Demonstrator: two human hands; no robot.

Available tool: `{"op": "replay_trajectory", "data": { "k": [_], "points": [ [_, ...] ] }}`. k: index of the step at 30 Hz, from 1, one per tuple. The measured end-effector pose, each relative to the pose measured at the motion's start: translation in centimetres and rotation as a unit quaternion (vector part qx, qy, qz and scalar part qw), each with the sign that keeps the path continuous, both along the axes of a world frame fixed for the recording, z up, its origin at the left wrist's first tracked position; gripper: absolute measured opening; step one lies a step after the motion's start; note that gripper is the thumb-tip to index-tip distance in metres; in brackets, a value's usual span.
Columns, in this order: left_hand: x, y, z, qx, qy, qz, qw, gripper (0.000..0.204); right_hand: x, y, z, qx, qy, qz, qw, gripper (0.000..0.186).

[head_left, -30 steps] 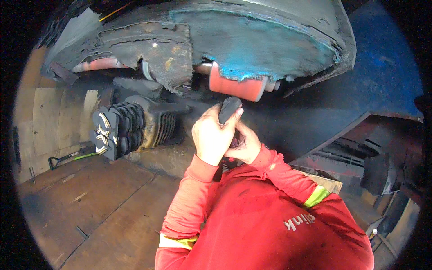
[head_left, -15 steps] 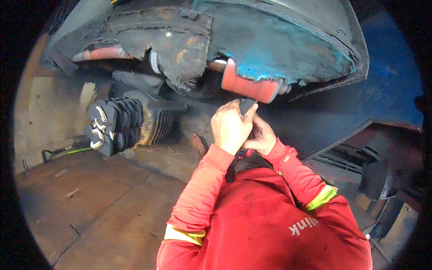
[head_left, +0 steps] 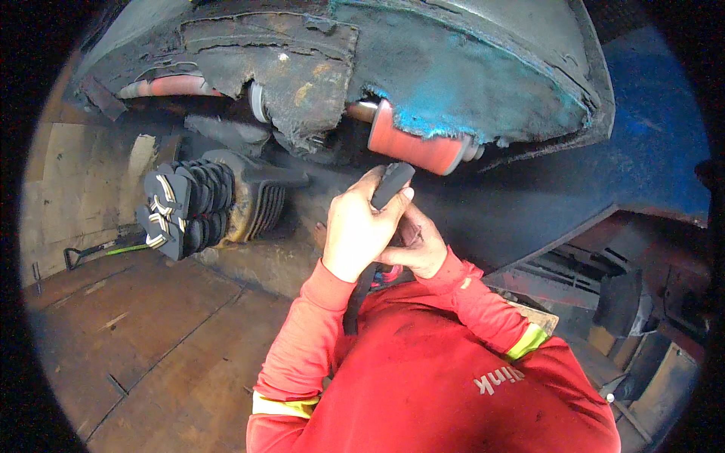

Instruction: The person repeatedly presses the sole of a shoe against a rotating drum on a shoe repair machine, then removes the shoe and places it on a stack. The person repeats this process with multiple shoes, handling them one at a time.

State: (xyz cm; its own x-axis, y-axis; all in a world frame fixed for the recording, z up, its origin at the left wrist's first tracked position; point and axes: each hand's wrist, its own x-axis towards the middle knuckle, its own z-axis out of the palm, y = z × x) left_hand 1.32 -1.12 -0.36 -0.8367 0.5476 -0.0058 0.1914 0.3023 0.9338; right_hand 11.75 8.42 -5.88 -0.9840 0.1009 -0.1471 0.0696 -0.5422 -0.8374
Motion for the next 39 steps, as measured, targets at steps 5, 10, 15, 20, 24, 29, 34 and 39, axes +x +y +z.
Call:
{"op": "replay_trajectory", "data": {
  "k": [5,10,15,20,24,29,34,39],
  "points": [
    [-1.3,3.0,-1.3,-0.144,-0.032,-0.013,0.989,0.035,-1.1,3.0,-0.1,-0.052,-0.033,-0.001,0.998,0.078],
    [0.0,2.9,-4.3,0.032,-0.099,0.009,0.995,0.041,-0.3,4.8,-2.3,0.137,-0.027,0.004,0.990,0.095],
    [1.9,-1.0,-4.5,0.233,-0.222,-0.021,0.947,0.056,0.8,2.3,-3.6,0.555,0.080,-0.072,0.825,0.102],
    [1.0,-0.4,-1.9,0.061,-0.098,0.021,0.993,0.053,0.2,0.8,-1.8,0.486,0.039,-0.064,0.871,0.087],
    [-0.4,0.5,-0.7,-0.057,0.064,-0.005,0.996,0.050,0.2,0.6,-0.4,0.381,-0.044,-0.027,0.923,0.069],
    [-0.9,1.0,-0.4,-0.135,0.169,-0.004,0.976,0.050,0.4,-0.1,-0.9,0.218,-0.037,-0.031,0.975,0.065],
    [-1.2,2.9,-1.2,-0.172,0.139,-0.016,0.975,0.048,-0.2,1.5,-2.1,0.146,-0.055,-0.011,0.988,0.070],
    [-1.0,2.7,-2.4,-0.151,0.052,-0.023,0.987,0.051,0.2,3.0,-1.4,0.275,-0.082,0.047,0.957,0.068]
  ]
}}
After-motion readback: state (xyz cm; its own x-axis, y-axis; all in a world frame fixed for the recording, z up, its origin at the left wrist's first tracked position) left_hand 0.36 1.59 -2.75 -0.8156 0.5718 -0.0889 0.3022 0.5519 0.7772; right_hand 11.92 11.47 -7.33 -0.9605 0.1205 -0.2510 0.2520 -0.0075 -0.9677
